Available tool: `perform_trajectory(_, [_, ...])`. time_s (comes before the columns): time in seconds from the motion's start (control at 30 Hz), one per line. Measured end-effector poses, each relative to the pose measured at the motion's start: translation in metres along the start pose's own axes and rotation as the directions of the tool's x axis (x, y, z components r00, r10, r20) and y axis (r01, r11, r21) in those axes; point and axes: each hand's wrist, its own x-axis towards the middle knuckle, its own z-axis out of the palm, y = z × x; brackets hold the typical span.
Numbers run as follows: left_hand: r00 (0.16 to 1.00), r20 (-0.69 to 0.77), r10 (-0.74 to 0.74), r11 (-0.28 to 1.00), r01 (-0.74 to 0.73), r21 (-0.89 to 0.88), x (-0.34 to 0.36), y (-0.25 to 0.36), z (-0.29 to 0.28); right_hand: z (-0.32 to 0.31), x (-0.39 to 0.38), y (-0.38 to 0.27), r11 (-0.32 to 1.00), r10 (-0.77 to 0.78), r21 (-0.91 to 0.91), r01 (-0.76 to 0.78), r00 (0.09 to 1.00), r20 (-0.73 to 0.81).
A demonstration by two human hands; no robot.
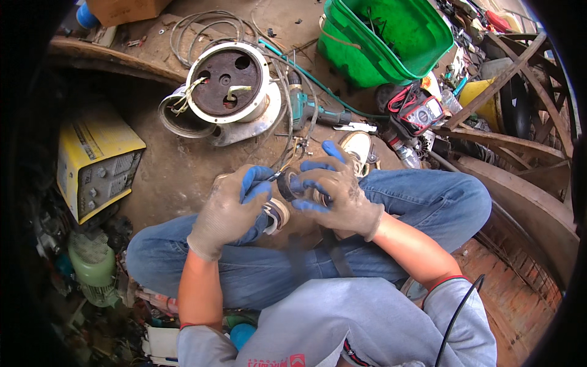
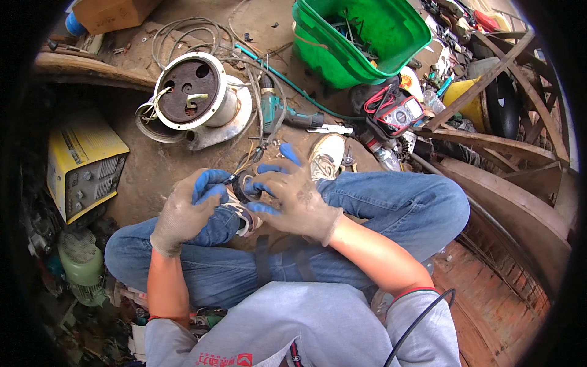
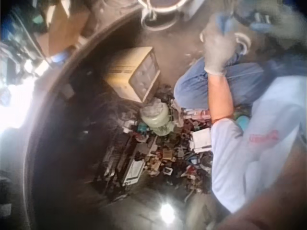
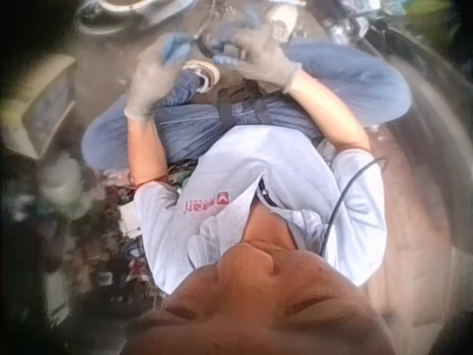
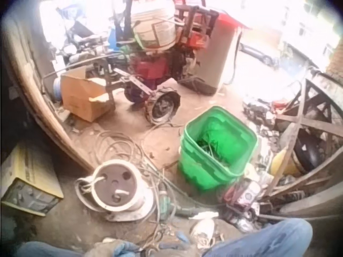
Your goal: The person sits on the floor and uses pliers to strip insulation from wires connected to a disassembled electric motor. They then insert the stripped wire ends into a small black connector and secure them.
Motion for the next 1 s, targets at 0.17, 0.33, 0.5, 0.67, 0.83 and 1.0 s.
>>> perform_trajectory(0.17, [0.990, -0.061, 0.126, 0.928, -0.096, 0.359, -0.002, 0.009, 0.009, -0.029, 0.030, -0.002, 0.967, 0.061, 0.239, -0.083, 0.993, 0.100])
perform_trajectory(0.33, [0.917, -0.108, 0.385, 0.746, -0.240, 0.621, -0.004, -0.002, 0.021, -0.012, 0.102, 0.014, 0.942, 0.295, 0.038, -0.333, 0.879, 0.375])
perform_trajectory(0.5, [0.888, -0.186, 0.420, 0.726, -0.206, 0.656, -0.003, -0.013, 0.027, 0.007, 0.130, 0.012, 0.800, 0.371, 0.197, -0.567, 0.726, 0.579])
perform_trajectory(0.67, [0.927, -0.167, 0.336, 0.818, -0.200, 0.539, -0.008, -0.017, 0.019, 0.001, 0.125, -0.007, 0.639, 0.494, 0.435, -0.634, 0.772, 0.400])
perform_trajectory(0.83, [0.986, -0.150, 0.075, 0.971, -0.037, 0.237, -0.007, -0.006, -0.003, -0.033, 0.082, -0.050, 0.695, 0.452, 0.551, -0.461, 0.877, 0.164])
perform_trajectory(1.0, [1.000, 0.009, 0.006, 0.997, -0.006, 0.071, -0.002, 0.001, -0.013, -0.006, 0.019, -0.011, 0.997, -0.072, 0.005, 0.072, 0.993, -0.098])
